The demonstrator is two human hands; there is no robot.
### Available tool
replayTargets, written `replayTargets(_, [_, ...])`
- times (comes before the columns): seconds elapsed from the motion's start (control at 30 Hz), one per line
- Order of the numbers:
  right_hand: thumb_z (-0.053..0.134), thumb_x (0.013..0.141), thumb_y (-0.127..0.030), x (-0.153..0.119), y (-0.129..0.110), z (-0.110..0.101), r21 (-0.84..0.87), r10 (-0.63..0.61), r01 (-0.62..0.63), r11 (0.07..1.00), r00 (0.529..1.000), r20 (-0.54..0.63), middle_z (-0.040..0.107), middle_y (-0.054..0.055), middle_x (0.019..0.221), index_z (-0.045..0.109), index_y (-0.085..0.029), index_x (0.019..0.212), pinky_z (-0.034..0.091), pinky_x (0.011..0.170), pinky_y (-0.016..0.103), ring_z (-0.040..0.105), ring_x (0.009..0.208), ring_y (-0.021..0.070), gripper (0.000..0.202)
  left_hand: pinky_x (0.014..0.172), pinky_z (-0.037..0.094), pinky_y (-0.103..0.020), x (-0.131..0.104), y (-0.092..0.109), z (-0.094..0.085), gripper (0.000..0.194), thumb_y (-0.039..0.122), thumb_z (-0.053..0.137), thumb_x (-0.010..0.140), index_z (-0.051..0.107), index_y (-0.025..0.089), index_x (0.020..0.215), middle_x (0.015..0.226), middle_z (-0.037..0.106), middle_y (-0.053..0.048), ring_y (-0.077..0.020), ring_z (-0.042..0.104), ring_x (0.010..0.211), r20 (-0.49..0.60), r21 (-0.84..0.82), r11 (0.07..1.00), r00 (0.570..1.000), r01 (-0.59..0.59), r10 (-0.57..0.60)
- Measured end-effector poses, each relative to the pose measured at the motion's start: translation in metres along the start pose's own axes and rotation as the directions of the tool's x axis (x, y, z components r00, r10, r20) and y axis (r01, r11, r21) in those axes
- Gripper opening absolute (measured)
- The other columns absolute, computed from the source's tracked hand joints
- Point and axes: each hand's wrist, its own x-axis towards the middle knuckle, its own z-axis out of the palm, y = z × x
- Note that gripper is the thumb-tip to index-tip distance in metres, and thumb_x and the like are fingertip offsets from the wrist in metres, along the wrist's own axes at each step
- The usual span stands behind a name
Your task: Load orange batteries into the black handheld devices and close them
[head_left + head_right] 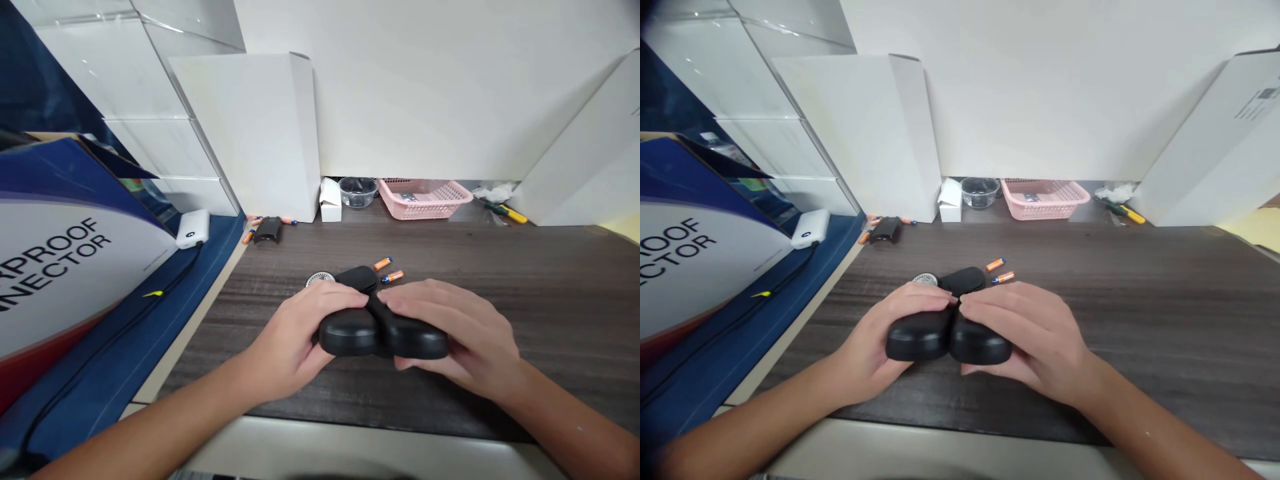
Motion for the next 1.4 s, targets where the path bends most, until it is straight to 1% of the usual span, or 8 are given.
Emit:
replayTargets(0.2, [0.082,0.099,-0.032,0.0012,0.0004,0.0007,-0.012,-0.011,0.011,1.0,1.0,-0.02,0.085,0.01,0.116,0.069,-0.023,0.141,0.07,0.091,0.037,0.084,0.103,0.0246,0.045,0.113,0.056,-0.045,-0.001,-0.0016,0.0004,0.052,0.016,0.068,0.099,0.058,0.027,0.148,0.138,0.074,-0.012,-0.0273,0.07,0.128,-0.009,0.023,1.0,1.0,-0.001,0.001])
replayTargets(0.37, [0.083,0.097,-0.032,-0.0007,0.0011,0.0007,-0.013,0.003,-0.003,1.0,1.0,-0.016,0.085,0.009,0.118,0.067,-0.026,0.145,0.07,0.091,0.038,0.084,0.104,0.0253,0.05,0.112,0.057,-0.044,0.0004,-0.0009,0.0003,0.05,0.017,0.067,0.099,0.058,0.027,0.148,0.136,0.074,-0.012,-0.0273,0.071,0.128,-0.016,0.017,1.0,1.0,-0.004,0.005])
replayTargets(0.6, [0.082,0.099,-0.032,-0.0005,0.0008,0.0006,-0.008,0.001,-0.001,1.0,1.0,-0.014,0.085,0.01,0.116,0.068,-0.022,0.14,0.069,0.093,0.038,0.084,0.103,0.0246,0.045,0.112,0.057,-0.042,0.0009,-0.0007,0.0009,0.05,0.017,0.067,0.099,0.058,0.027,0.147,0.134,0.074,-0.011,-0.0262,0.071,0.127,-0.016,0.009,1.0,1.0,-0.002,0.002])
replayTargets(0.8, [0.08,0.1,-0.035,0.0003,0.0008,0.0004,-0.004,0.004,-0.004,1.0,1.0,-0.007,0.085,0.009,0.113,0.069,-0.024,0.139,0.07,0.09,0.037,0.084,0.101,0.0245,0.042,0.113,0.056,-0.04,0.0004,0.0002,0.0018,0.048,0.017,0.069,0.099,0.058,0.027,0.145,0.134,0.075,-0.01,-0.0249,0.07,0.127,-0.013,0.01,1.0,1.0,0.026,-0.026])
replayTargets(0.93, [0.079,0.101,-0.035,-0.0006,0.001,0.001,0.002,0.006,-0.006,1.0,1.0,-0.011,0.085,0.01,0.114,0.069,-0.023,0.14,0.07,0.091,0.037,0.084,0.102,0.0251,0.042,0.111,0.056,-0.041,-0.0008,0.0007,0.002,0.046,0.02,0.069,0.1,0.059,0.026,0.144,0.135,0.074,-0.01,-0.026,0.07,0.126,-0.002,0.005,0.999,0.999,0.048,-0.048])
replayTargets(1.13, [0.08,0.1,-0.033,-0.0031,0.0024,0.0034,0.013,-0.004,0.005,1.0,1.0,-0.019,0.084,0.012,0.114,0.07,-0.019,0.137,0.069,0.092,0.038,0.083,0.104,0.026,0.041,0.112,0.055,-0.04,-0.0006,0.0013,0.0019,0.044,0.022,0.067,0.102,0.059,0.026,0.144,0.135,0.074,-0.011,-0.0257,0.07,0.125,-0.005,0.011,1.0,1.0,0.026,-0.026])
replayTargets(1.33, [0.079,0.101,-0.037,-0.0038,0.0025,0.0023,-0.016,0.014,-0.014,1.0,1.0,-0.015,0.084,0.011,0.112,0.069,-0.019,0.136,0.069,0.088,0.035,0.083,0.101,0.0248,0.041,0.11,0.055,-0.04,0.0,0.0005,0.0022,0.042,0.023,0.068,0.102,0.059,0.025,0.143,0.133,0.075,-0.011,-0.0264,0.071,0.124,-0.003,0.008,1.0,1.0,0.02,-0.02])
replayTargets(1.4, [0.079,0.101,-0.038,-0.0049,0.0025,0.0022,-0.022,0.019,-0.019,1.0,1.0,-0.012,0.085,0.011,0.113,0.07,-0.019,0.134,0.069,0.089,0.035,0.083,0.101,0.0247,0.04,0.109,0.056,-0.041,-0.0004,0.0022,0.0025,0.041,0.024,0.07,0.1,0.06,0.024,0.141,0.13,0.075,-0.011,-0.0267,0.071,0.122,-0.014,-0.003,0.999,0.999,0.037,-0.037])
